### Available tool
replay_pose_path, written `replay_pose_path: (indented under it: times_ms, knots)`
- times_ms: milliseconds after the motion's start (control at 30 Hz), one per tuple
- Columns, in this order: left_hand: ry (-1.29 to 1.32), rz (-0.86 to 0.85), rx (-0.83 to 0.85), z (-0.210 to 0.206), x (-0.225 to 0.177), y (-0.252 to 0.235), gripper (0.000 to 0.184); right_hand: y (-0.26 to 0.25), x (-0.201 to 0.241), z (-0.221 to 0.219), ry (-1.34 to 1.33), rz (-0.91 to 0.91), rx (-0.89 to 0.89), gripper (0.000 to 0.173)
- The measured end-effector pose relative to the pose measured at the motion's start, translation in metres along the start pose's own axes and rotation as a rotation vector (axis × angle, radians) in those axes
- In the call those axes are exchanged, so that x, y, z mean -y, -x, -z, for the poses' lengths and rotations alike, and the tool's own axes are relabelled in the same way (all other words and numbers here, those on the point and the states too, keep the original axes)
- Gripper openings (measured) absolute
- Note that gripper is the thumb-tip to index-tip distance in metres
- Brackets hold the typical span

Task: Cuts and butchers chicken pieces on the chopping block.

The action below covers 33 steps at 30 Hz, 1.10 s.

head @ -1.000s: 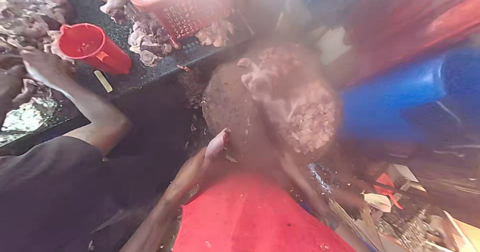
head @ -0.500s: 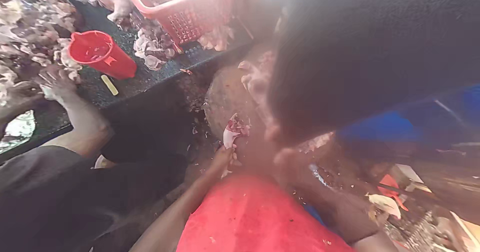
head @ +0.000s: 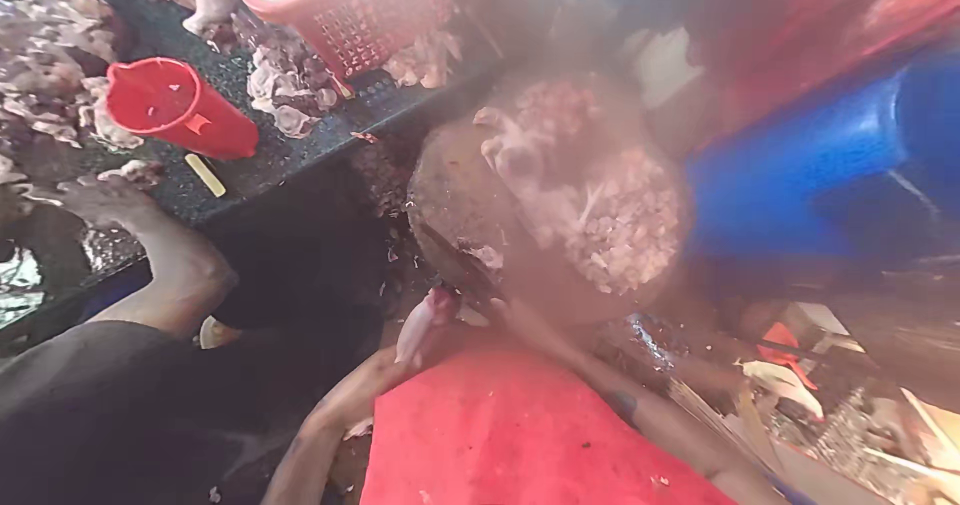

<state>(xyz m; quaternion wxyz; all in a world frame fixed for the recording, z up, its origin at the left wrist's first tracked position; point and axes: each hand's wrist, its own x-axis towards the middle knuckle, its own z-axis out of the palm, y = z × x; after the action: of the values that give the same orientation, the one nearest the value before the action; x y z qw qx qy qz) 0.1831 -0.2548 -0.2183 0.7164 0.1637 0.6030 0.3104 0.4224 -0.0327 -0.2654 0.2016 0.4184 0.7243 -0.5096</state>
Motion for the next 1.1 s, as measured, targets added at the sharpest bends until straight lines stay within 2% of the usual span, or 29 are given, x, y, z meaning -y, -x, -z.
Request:
replay_pose_path:
  times_ms: [100, 200, 300, 367, 400, 467, 500, 567, 633, 700, 733, 800, 867, 933, 1000, 1067, 1100]
  knots:
    - [-0.031, -0.012, 0.044, 0.016, -0.003, 0.027, 0.021, 0.001, 0.003, 0.001, 0.033, -0.033, -0.027, 0.068]
    - [-0.193, -0.093, -0.141, 0.032, -0.024, 0.019, 0.025, -0.003, 0.002, 0.007, -0.012, 0.012, -0.059, 0.057]
    - [-0.375, -0.101, -0.335, 0.037, -0.075, -0.026, 0.034, 0.0, -0.018, 0.011, -0.143, 0.086, -0.117, 0.046]
    - [-0.387, -0.154, -0.385, 0.04, -0.109, -0.068, 0.035, 0.015, -0.039, 0.012, -0.185, 0.084, -0.159, 0.046]
    - [-0.445, -0.199, -0.464, 0.042, -0.122, -0.089, 0.034, 0.024, -0.051, 0.011, -0.177, 0.072, -0.191, 0.048]
    - [-0.709, -0.251, -0.685, 0.037, -0.144, -0.125, 0.038, 0.046, -0.075, 0.012, -0.116, 0.008, -0.28, 0.049]
    - [-0.809, -0.307, -0.719, 0.03, -0.149, -0.139, 0.043, 0.055, -0.088, 0.012, -0.081, -0.04, -0.324, 0.051]
    - [-1.01, -0.456, -0.578, 0.011, -0.153, -0.16, 0.047, 0.067, -0.108, 0.014, -0.05, -0.147, -0.37, 0.051]
    - [-1.245, -0.564, -0.323, -0.015, -0.137, -0.183, 0.046, 0.074, -0.122, 0.013, -0.075, -0.199, -0.385, 0.049]
    - [-1.404, -0.557, -0.168, -0.038, -0.119, -0.199, 0.046, 0.073, -0.126, 0.011, -0.108, -0.208, -0.398, 0.047]
    - [-1.455, -0.509, -0.165, -0.045, -0.114, -0.204, 0.041, 0.071, -0.126, 0.012, -0.117, -0.204, -0.401, 0.046]
    - [-1.405, -0.305, -0.194, -0.057, -0.12, -0.203, 0.04, 0.07, -0.125, 0.013, -0.137, -0.212, -0.386, 0.045]
    - [-1.127, -0.18, -0.203, -0.06, -0.131, -0.199, 0.047, 0.071, -0.126, 0.013, -0.147, -0.216, -0.365, 0.047]
    - [-0.636, -0.219, -0.199, -0.059, -0.135, -0.192, 0.057, 0.07, -0.128, 0.013, -0.14, -0.216, -0.351, 0.048]
    - [-0.23, -0.258, -0.132, -0.06, -0.133, -0.182, 0.058, 0.069, -0.131, 0.014, -0.139, -0.228, -0.331, 0.05]
    - [-0.081, -0.226, -0.116, -0.056, -0.117, -0.18, 0.046, 0.066, -0.132, 0.019, -0.159, -0.234, -0.293, 0.05]
    - [-0.116, -0.192, -0.158, -0.052, -0.104, -0.182, 0.041, 0.065, -0.128, 0.024, -0.197, -0.234, -0.259, 0.05]
